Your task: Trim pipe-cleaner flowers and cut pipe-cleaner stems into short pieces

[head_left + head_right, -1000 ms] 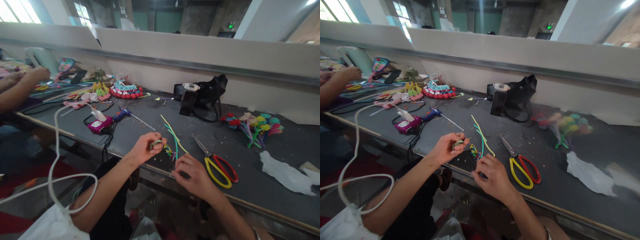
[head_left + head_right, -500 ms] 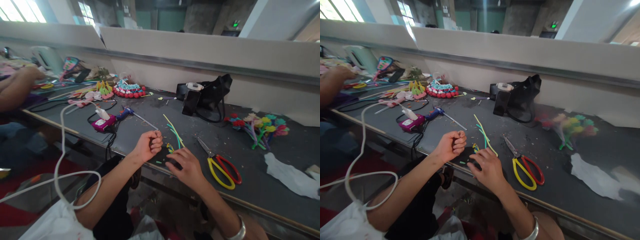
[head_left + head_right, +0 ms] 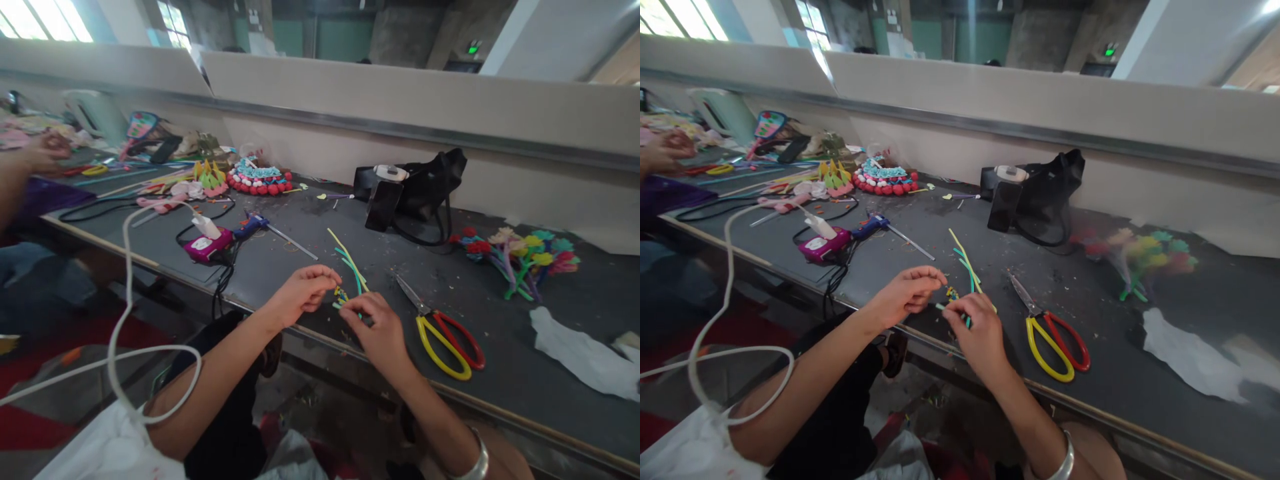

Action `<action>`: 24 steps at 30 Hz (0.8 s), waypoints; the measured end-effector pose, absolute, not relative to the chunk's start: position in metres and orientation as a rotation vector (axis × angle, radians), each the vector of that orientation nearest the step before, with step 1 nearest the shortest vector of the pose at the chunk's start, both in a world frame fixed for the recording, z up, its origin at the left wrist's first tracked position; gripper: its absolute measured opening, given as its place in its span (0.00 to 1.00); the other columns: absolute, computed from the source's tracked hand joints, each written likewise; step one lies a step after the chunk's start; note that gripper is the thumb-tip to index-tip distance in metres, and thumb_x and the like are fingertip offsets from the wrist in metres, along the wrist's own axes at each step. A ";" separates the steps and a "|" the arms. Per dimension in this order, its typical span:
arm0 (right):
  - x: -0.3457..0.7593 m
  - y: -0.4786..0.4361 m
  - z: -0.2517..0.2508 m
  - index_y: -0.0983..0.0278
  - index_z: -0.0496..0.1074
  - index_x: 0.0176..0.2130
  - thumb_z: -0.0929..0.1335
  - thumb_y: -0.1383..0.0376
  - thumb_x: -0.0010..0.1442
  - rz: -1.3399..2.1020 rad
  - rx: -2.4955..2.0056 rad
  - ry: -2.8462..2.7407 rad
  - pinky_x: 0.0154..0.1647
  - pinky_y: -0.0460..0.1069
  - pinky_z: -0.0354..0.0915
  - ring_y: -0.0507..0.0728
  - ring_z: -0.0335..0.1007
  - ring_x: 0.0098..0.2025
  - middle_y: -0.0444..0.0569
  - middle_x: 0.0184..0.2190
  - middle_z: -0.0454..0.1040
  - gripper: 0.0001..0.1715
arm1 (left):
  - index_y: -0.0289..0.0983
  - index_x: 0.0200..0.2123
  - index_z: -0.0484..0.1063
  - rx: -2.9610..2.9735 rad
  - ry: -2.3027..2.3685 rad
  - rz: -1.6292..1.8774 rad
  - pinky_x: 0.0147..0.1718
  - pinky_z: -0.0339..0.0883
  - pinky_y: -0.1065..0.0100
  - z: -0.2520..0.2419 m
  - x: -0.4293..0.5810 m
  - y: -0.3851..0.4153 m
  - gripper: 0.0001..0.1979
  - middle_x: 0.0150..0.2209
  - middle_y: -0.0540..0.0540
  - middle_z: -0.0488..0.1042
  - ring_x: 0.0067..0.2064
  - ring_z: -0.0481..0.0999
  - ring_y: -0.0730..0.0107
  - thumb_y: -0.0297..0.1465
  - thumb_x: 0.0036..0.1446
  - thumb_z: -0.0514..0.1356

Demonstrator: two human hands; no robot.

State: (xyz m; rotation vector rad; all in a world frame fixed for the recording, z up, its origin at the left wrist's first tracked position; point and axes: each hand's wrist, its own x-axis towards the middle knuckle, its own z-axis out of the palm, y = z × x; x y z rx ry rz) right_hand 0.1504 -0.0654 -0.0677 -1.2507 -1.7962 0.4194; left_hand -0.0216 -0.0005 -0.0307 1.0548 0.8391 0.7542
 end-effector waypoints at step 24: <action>0.160 -0.103 -0.069 0.63 0.74 0.41 0.66 0.66 0.63 0.094 -1.305 -2.366 0.40 0.56 0.58 0.61 0.65 0.39 0.51 0.35 0.74 0.07 | 0.35 0.20 0.60 0.579 0.553 1.049 0.15 0.47 0.77 -0.031 -0.021 0.009 0.07 0.22 0.53 0.59 0.19 0.54 0.82 0.22 0.42 0.57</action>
